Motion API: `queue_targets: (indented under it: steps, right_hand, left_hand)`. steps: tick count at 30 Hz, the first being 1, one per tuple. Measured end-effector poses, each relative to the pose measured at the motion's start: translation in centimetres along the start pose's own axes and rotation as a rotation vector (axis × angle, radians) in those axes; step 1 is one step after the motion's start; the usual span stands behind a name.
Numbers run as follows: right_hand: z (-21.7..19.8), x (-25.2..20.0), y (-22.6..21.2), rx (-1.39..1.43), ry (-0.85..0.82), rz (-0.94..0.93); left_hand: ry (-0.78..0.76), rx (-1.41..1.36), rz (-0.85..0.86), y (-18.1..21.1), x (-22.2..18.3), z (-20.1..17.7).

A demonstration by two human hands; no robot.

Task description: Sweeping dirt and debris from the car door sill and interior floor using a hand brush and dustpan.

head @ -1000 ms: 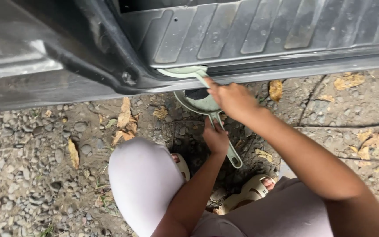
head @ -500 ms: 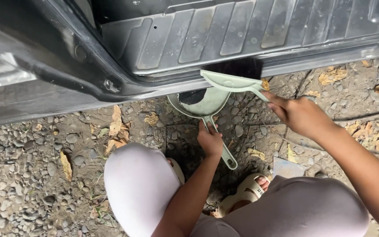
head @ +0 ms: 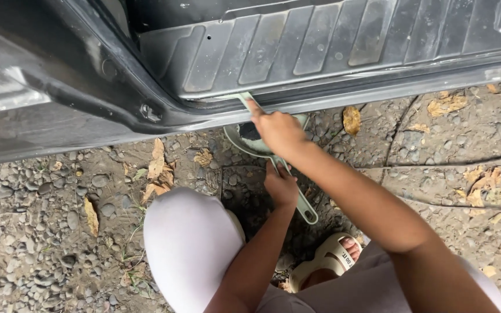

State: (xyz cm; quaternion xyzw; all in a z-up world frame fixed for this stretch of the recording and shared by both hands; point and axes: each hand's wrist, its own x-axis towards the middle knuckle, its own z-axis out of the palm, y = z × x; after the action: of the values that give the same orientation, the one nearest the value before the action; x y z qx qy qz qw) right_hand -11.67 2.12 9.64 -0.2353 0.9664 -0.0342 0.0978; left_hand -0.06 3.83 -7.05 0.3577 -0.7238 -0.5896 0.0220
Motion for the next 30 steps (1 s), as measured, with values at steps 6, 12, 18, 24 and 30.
queue_targets:
  steps: [6,12,18,24,30]
  right_hand:
    - [-2.0,-4.1,2.4,-0.056,0.038,-0.161]
    - [-9.6,-9.6,6.1,0.194,-0.274,-0.064]
    - [-11.9,-10.2,9.5,0.176,-0.299,0.13]
    - [-11.8,-11.2,12.5,0.072,-0.452,0.445]
    - [-11.0,-13.8,16.5,-0.113,-0.423,0.523]
  left_hand:
    - [-0.007,-0.013,-0.014,3.5,-0.8,-1.4]
    - [-0.02,-0.048,-0.013,4.2,-0.9,-1.9]
    - [-0.015,-0.065,-0.033,3.9,-0.5,-2.1]
    - [0.039,-0.084,0.001,3.8,-0.9,-1.2]
    - [-0.03,-0.059,-0.025,3.2,-1.3,0.6]
